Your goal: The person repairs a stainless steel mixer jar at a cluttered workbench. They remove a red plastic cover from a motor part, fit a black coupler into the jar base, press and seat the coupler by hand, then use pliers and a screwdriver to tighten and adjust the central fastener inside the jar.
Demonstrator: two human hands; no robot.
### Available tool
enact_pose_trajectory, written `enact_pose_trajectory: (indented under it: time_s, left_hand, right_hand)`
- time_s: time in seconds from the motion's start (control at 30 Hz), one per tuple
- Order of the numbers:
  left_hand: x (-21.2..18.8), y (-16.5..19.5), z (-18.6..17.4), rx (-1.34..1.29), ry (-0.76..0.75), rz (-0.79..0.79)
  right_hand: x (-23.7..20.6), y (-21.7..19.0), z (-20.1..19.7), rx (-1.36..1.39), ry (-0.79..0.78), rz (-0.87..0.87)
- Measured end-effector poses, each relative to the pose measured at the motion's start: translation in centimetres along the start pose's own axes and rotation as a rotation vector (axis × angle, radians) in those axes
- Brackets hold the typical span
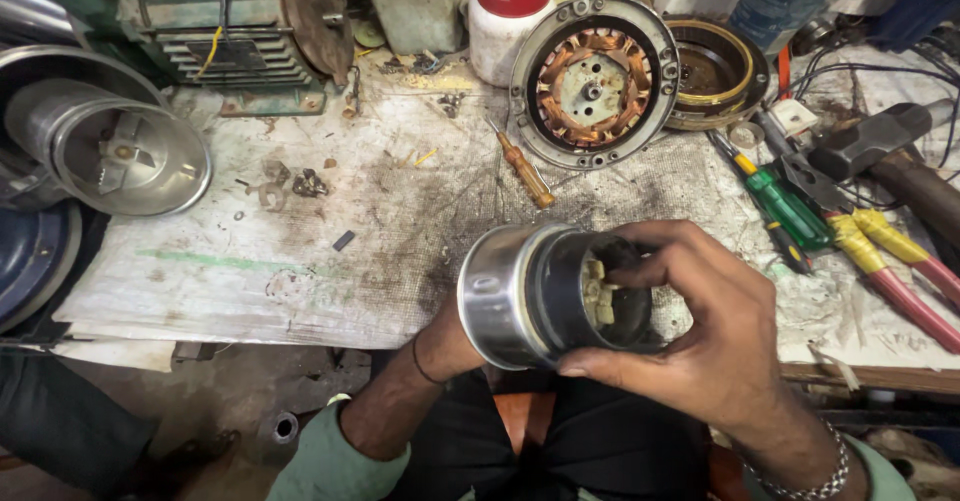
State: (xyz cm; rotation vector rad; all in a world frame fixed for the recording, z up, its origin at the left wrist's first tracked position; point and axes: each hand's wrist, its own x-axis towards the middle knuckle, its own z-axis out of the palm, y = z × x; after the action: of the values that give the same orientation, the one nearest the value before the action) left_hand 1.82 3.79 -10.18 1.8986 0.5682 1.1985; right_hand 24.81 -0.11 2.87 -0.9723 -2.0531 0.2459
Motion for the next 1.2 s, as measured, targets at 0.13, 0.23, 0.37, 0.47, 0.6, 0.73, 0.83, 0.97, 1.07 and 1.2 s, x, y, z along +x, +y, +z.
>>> enact_pose_trajectory:
  time_s: [0.13, 0.23, 0.37, 0.47, 0.6, 0.73, 0.83, 0.97, 1.07, 1.2]
  left_hand:
    - [0.0, -0.3, 0.0, -0.129, -0.102, -0.076]
    - [0.0, -0.2, -0.1, -0.197, -0.180, -0.101]
    - [-0.2, 0.1, -0.4, -0.201, -0.253, -0.078]
    - [-0.7, 0.0, -0.6, -0.233, -0.270, -0.052]
    - [-0.9, -1.0, 0.0, -0.098, -0.333, 0.091]
    - [-1.0, -1.0, 0.3, -0.051, -0.335, 0.086]
    - [-0.8, -0.3, -0.1, 0.065, -0.299, 0.107]
    - [-0.1, 0.3, -0.5, 0.111, -0.281, 0.139]
    - [0.0, 0.3, -0.4, -0.020, -0.272, 0.070]
    - [-0.2, 0.4, -0.1, -0.275, -0.285, -0.263]
  right_hand:
    - [0.7, -0.5, -0.8, 0.035, -0.003, -0.103]
    - [1.0, -0.7, -1.2, -0.068, -0.077, -0.099]
    - [1.3, -0.7, -0.7, -0.050, -0.034, -0.143]
    - [1.4, -0.4, -0.2, -0.035, -0.001, -0.180]
    - [1.3, 0.5, 0.0, -0.048, 0.035, -0.251]
    - [0.8, 1.3, 0.5, -0.032, 0.079, -0.286]
    - [0.4, 1.4, 1.3, -0.026, 0.154, -0.225]
    - [0.3, 1.1, 1.0, 0.029, 0.153, -0.238]
    - [1.0, 1.0, 0.3, 0.065, 0.112, -0.261]
    - [1.4, 0.8, -0.2, 0.003, 0.031, -0.276]
